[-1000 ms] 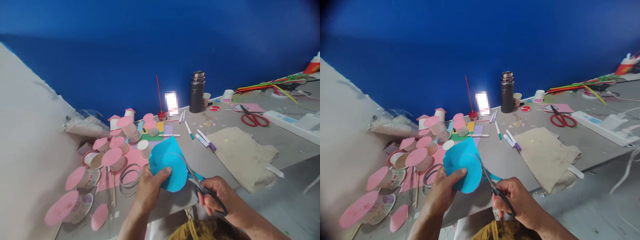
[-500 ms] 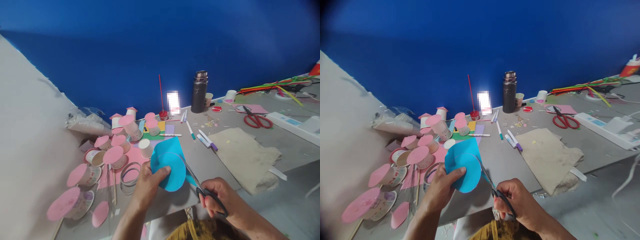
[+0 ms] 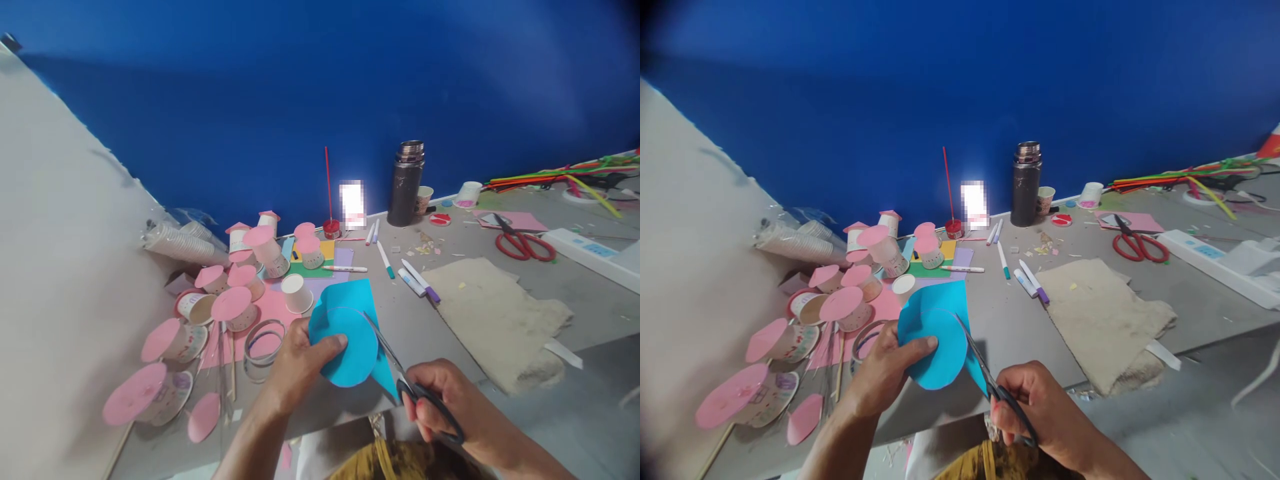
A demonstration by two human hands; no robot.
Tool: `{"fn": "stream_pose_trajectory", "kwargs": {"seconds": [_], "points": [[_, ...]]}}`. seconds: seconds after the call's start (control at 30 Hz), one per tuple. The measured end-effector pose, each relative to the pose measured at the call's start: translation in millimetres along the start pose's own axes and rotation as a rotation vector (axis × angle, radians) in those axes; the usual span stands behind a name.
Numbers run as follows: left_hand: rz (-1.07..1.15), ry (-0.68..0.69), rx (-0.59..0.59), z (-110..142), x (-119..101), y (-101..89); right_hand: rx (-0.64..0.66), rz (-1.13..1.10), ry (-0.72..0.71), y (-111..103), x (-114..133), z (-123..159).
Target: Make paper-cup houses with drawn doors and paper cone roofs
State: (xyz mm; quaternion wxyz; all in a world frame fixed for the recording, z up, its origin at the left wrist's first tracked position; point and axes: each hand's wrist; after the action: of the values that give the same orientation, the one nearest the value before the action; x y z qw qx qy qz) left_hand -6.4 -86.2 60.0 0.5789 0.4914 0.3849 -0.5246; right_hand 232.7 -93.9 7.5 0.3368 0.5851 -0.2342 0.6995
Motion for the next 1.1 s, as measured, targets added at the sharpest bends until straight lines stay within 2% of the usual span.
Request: {"fn": "stream_pose_trajectory", "kwargs": {"seconds": [0.67, 1.1], "points": [[-0.034, -0.02, 0.004, 0, -4, -2.7, 0.009, -0.051, 0.012, 2, -8, -1], [-0.138, -0.083, 0.086, 2, -3, -10.1, 0.014, -0.024, 0.017, 3, -5, 2]]}}
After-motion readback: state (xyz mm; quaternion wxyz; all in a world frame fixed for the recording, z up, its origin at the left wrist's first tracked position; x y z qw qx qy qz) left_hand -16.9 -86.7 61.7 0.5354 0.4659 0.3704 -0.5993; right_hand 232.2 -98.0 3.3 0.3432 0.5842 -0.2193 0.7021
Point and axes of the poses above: each hand's wrist, its own z-axis away from the middle knuckle, its own y-axis out of the palm, x = y × z, and after that the axes turned 6 degrees about z, right-handed
